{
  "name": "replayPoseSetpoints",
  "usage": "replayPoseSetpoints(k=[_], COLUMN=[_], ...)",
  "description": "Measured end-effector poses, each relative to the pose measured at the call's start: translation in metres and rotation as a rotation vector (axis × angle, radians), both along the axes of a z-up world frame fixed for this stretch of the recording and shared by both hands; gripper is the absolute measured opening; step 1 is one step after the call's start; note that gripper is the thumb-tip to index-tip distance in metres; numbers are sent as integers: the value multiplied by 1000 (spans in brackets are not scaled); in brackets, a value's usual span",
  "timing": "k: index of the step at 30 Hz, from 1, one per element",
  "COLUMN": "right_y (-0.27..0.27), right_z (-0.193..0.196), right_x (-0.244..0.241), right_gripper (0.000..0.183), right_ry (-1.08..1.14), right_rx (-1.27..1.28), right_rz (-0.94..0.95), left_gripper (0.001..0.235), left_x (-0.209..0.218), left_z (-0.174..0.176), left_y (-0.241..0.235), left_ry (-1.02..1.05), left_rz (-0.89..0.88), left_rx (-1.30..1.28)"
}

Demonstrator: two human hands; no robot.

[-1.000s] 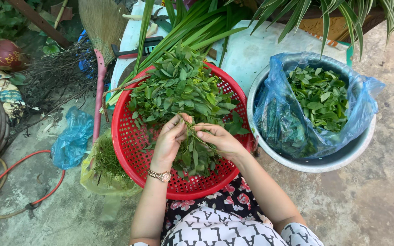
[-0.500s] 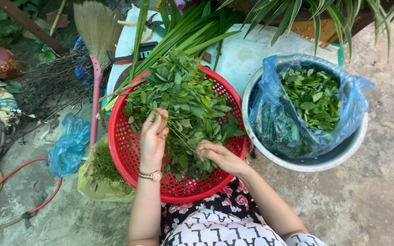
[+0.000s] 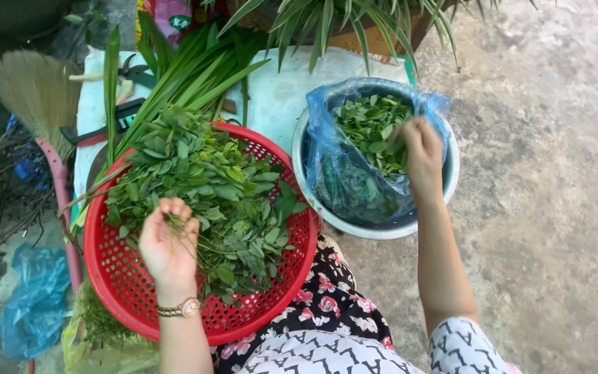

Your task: The person sits and repeatedly picks leafy stems from a red basket, plucks leaves by hand, and places them into a blue plastic bag inside a metal bowl. The stems are discarded into a yellow bag on the floor.

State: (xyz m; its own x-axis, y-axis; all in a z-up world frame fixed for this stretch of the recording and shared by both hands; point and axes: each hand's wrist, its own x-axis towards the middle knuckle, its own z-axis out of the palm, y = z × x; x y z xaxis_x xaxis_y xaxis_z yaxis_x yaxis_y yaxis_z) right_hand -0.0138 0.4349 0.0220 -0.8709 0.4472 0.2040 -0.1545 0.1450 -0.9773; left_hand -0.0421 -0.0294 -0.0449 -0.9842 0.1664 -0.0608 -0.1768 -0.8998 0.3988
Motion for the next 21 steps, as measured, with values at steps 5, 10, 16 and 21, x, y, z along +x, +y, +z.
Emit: replayPoseSetpoints(k=[5, 10, 16, 21], right_y=[45, 39, 51, 63], right_z=[-71, -189, -173, -92], right_x=[-67, -73, -80, -76], right_gripper=[20, 64, 57, 53], right_ry=[19, -316, -528, -459], right_rx=[920, 1424, 1109, 608], right_rz=[-78, 72, 235, 208], left_gripper=[11, 13, 13, 15], left_x=[14, 21, 29, 47], left_z=[-13, -16, -17, -14], left_y=[29, 32, 46, 37], left_ry=[-73, -137, -144, -106], left_rz=[-88, -87, -147, -221], left_rx=[-39, -152, -116, -192])
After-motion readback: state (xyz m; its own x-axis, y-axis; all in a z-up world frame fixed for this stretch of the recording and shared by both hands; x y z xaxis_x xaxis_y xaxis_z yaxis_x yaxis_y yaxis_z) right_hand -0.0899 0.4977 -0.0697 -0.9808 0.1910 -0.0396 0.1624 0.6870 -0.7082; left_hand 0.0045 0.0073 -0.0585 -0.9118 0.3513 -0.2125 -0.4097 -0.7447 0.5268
